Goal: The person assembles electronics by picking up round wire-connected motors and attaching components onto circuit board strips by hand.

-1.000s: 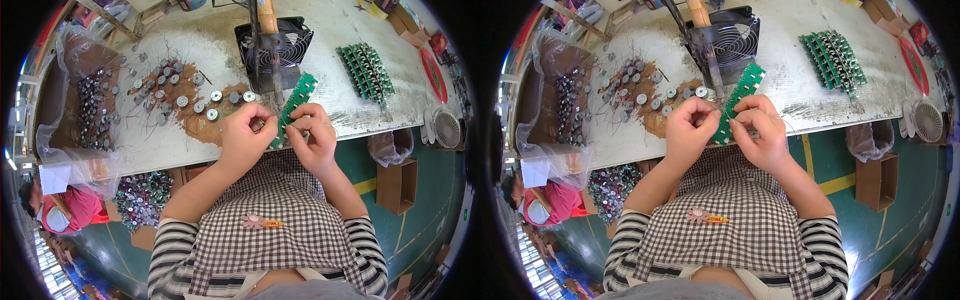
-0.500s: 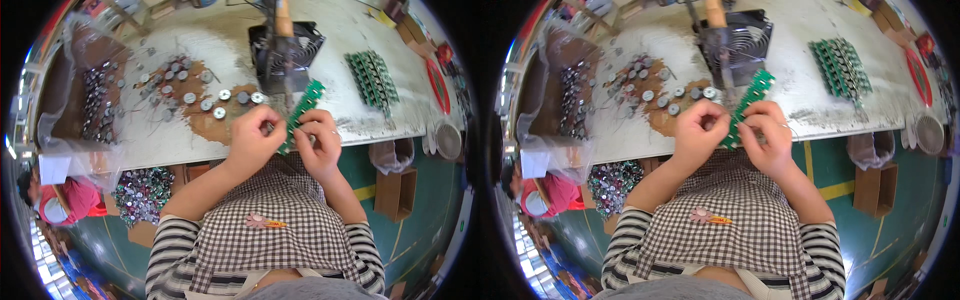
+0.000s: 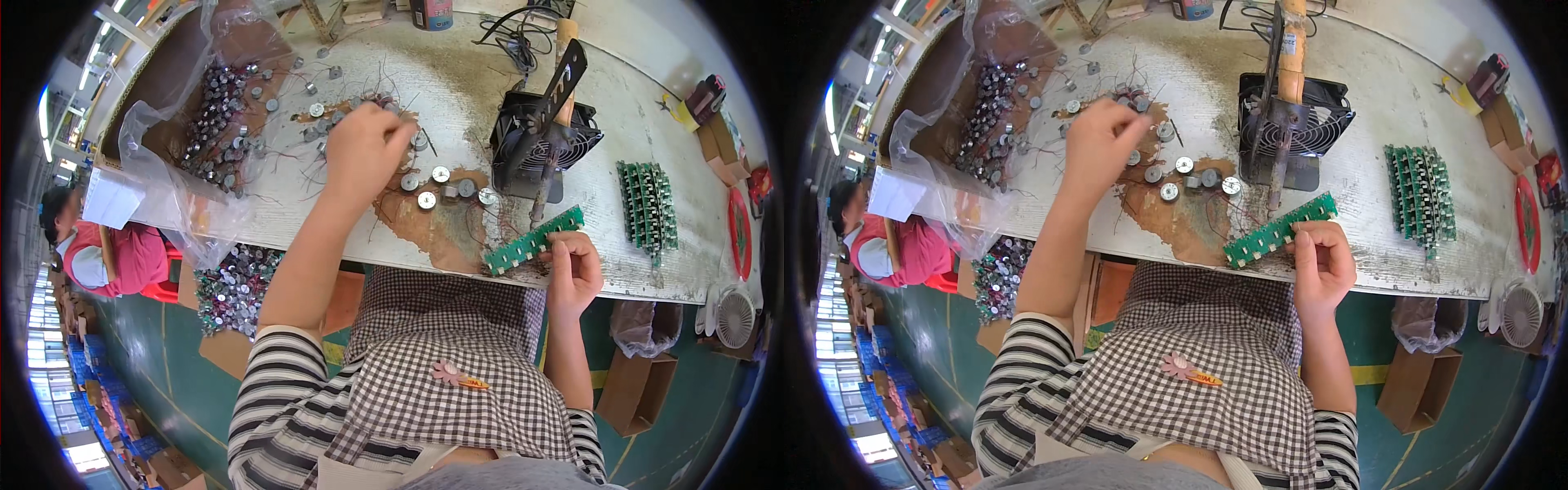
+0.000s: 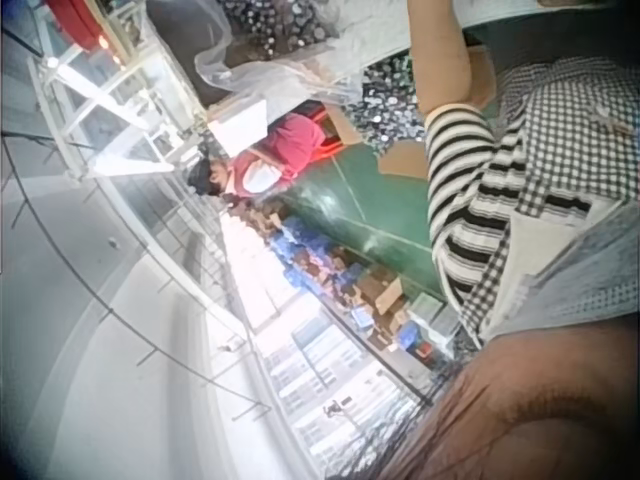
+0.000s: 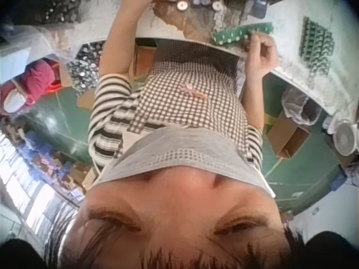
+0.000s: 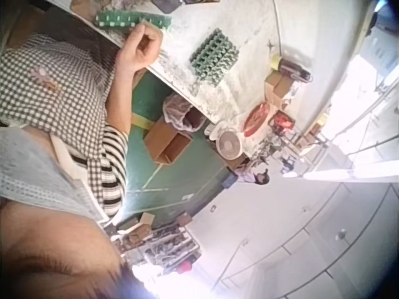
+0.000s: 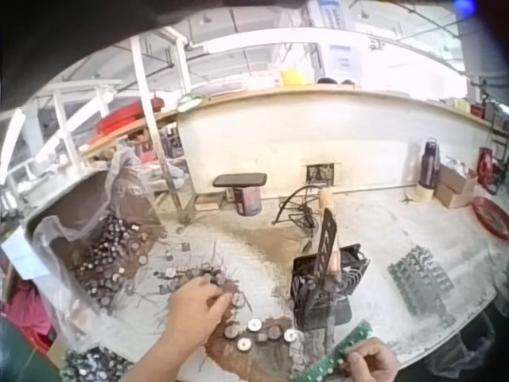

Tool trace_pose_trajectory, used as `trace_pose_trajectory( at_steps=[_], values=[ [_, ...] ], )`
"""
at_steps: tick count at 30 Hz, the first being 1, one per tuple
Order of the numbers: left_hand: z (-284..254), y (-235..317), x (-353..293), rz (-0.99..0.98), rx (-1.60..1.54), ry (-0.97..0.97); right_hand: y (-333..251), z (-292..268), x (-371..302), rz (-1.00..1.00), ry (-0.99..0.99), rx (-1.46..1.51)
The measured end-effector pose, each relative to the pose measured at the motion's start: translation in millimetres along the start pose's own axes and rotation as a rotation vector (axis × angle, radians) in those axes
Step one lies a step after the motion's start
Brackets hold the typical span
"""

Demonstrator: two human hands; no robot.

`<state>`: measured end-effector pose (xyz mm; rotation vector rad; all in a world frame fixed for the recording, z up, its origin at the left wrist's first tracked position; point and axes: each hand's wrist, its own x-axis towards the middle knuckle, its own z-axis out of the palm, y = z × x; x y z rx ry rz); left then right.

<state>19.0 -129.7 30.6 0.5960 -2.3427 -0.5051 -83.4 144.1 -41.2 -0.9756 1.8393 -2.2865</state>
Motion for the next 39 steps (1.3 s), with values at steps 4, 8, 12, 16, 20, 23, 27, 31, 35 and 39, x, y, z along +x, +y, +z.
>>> trace_pose_trajectory(
  at_steps=[4, 8, 12, 16, 20, 23, 27, 31, 35, 39],
  values=[
    [28.1, -11.6, -8.1, 0.083, 0.262, -0.170, 1.4, 2.7, 3.2, 0.018, -0.019, -0.026],
    [43.3, -27.8, -10.6, 0.026, 0.073, -0.065, 1.7, 0.6, 0.9, 0.010, -0.034, -0.030],
    [24.3, -22.6, -5.5, -0.181, -0.605, 0.030, 1.9, -0.5, 0.4, 0.017, -0.044, -0.036],
    [4.8, 31.2, -24.2, -0.447, -1.258, -0.107, -0.5, -1.7, 0.8, -0.024, -0.102, 0.013],
    [9.0, 60.6, -72.4, -0.662, -1.311, -0.599, -1.6, -0.3, 2.3, -0.032, -0.136, -0.002],
    [24.9, 64.6, -86.7, -0.734, -1.351, -0.723, -3.1, 0.8, 5.1, -0.135, -0.168, -0.202],
    [32.5, 70.7, -85.9, -0.732, -1.260, -0.656, -5.5, 1.5, 3.6, -0.267, -0.170, -0.291],
    [38.6, 78.6, -87.5, -0.610, -1.101, -0.581, -6.3, 3.0, 1.0, -0.239, -0.173, -0.235],
    [43.5, 87.2, -89.8, -0.420, -0.905, -0.486, -8.7, 2.5, 0.8, -0.235, -0.192, -0.260],
    [54.7, 82.1, -87.4, -0.035, -0.703, -0.282, -12.0, 2.0, 2.5, -0.250, -0.192, -0.259]
  ],
)
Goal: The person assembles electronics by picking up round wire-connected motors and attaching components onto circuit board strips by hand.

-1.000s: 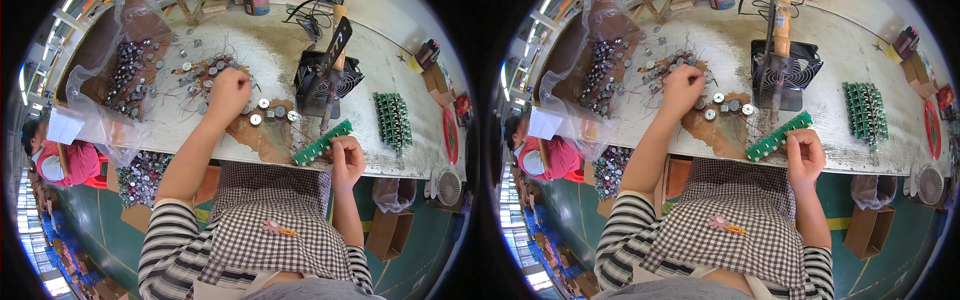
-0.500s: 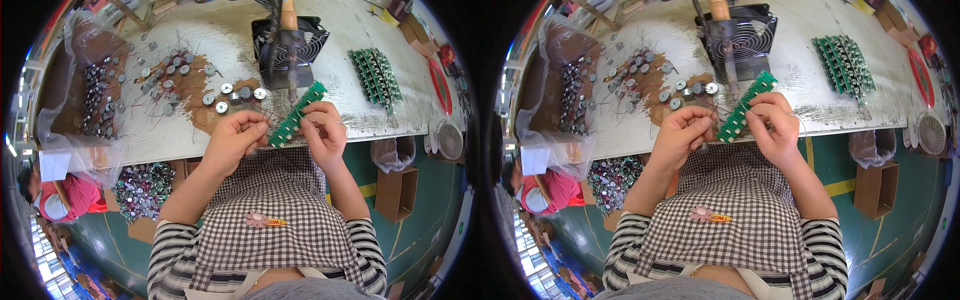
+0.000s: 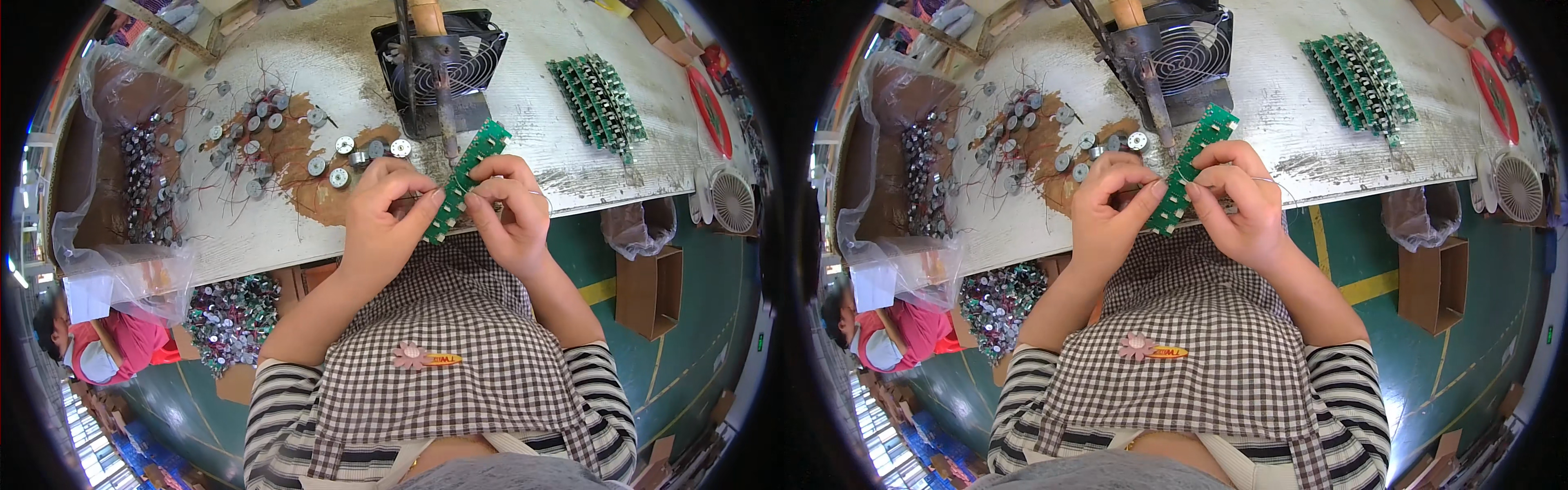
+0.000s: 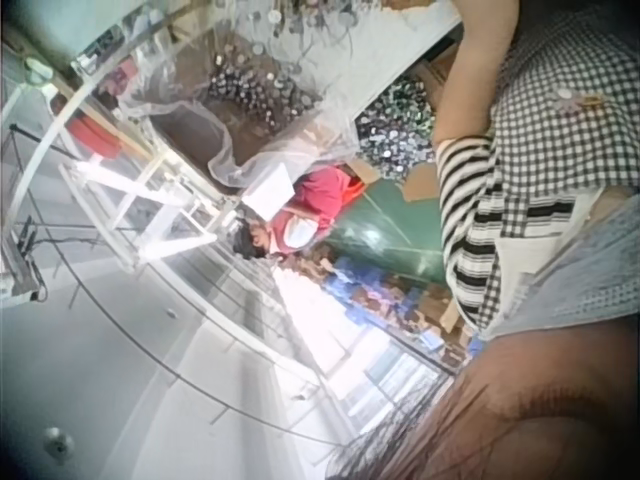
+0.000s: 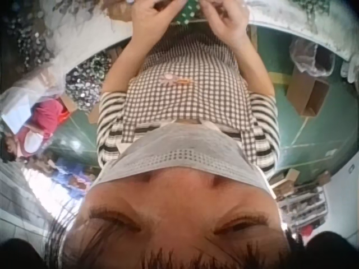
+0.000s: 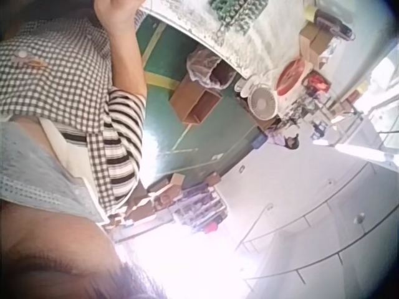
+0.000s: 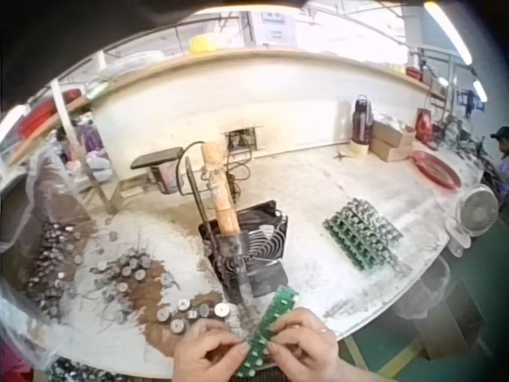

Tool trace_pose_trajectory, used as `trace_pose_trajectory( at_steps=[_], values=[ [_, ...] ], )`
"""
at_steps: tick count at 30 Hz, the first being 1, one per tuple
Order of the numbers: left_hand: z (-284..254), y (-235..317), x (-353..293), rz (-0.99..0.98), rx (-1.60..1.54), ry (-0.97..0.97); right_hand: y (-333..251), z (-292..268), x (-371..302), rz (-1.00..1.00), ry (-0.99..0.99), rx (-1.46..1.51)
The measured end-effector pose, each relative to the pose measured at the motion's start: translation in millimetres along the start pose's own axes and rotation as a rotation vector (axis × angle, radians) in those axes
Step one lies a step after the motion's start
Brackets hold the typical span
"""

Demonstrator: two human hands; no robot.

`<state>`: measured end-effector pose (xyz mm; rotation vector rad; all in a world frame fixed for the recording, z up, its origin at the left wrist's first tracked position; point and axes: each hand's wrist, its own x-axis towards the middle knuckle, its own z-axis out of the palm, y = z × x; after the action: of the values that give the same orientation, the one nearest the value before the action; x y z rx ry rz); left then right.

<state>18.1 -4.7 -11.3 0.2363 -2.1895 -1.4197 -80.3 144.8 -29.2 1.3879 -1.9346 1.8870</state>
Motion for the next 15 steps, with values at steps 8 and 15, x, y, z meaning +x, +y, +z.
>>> trace_pose_trajectory(
  at_steps=[8, 15],
  values=[
    [6.1, 0.6, 10.2, -0.297, -0.265, -0.047, 2.6, 0.3, 3.7, -0.073, 0.003, -0.029],
    [7.6, 1.7, 17.9, -0.272, -0.266, -0.030, -1.9, -0.2, 15.5, -0.076, -0.005, -0.100]
  ],
)
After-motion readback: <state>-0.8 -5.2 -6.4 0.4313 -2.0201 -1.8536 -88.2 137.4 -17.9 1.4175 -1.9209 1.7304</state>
